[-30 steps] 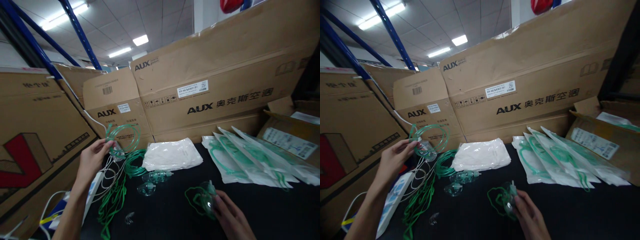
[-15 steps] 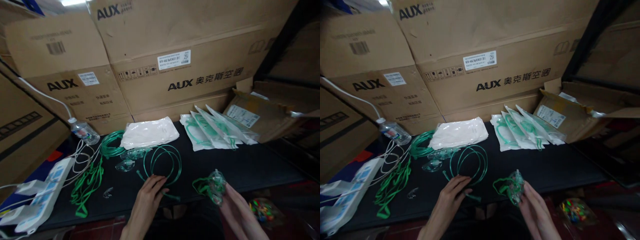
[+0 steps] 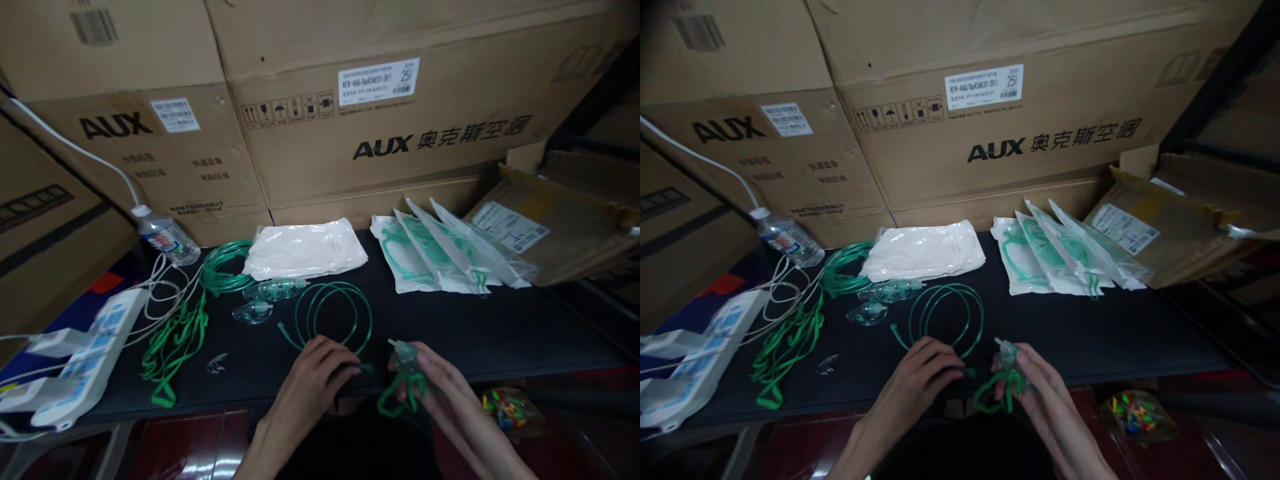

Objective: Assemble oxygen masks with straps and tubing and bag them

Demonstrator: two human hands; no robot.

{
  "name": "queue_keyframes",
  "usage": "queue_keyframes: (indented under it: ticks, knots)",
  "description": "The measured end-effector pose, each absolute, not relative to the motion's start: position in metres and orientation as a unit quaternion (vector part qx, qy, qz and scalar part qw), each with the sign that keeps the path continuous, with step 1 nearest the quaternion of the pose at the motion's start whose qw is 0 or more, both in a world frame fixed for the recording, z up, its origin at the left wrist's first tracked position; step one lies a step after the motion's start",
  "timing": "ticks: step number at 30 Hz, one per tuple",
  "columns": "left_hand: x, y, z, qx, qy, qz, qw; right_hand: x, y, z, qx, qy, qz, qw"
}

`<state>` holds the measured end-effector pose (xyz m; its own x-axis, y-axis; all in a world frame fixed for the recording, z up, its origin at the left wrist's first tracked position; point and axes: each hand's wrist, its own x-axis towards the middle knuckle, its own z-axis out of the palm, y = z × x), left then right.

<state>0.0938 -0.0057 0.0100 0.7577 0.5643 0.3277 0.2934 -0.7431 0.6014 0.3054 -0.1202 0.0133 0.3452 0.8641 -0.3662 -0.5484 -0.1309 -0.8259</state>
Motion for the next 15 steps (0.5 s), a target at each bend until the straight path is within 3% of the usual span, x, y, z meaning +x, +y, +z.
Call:
queue_keyframes:
  ticks: [5, 15]
  knots:
    - [0.098, -0.006, 0.003, 0.826, 0.258, 0.351, 0.357, 0.308, -0.119, 0.03, -0.556, -0.318, 0.562, 0.523]
    - [0.097, -0.005, 0.006, 0.806, 0.267, 0.352, 0.395, 0.308, -0.111, 0.039, -0.606, -0.448, 0.511, 0.413]
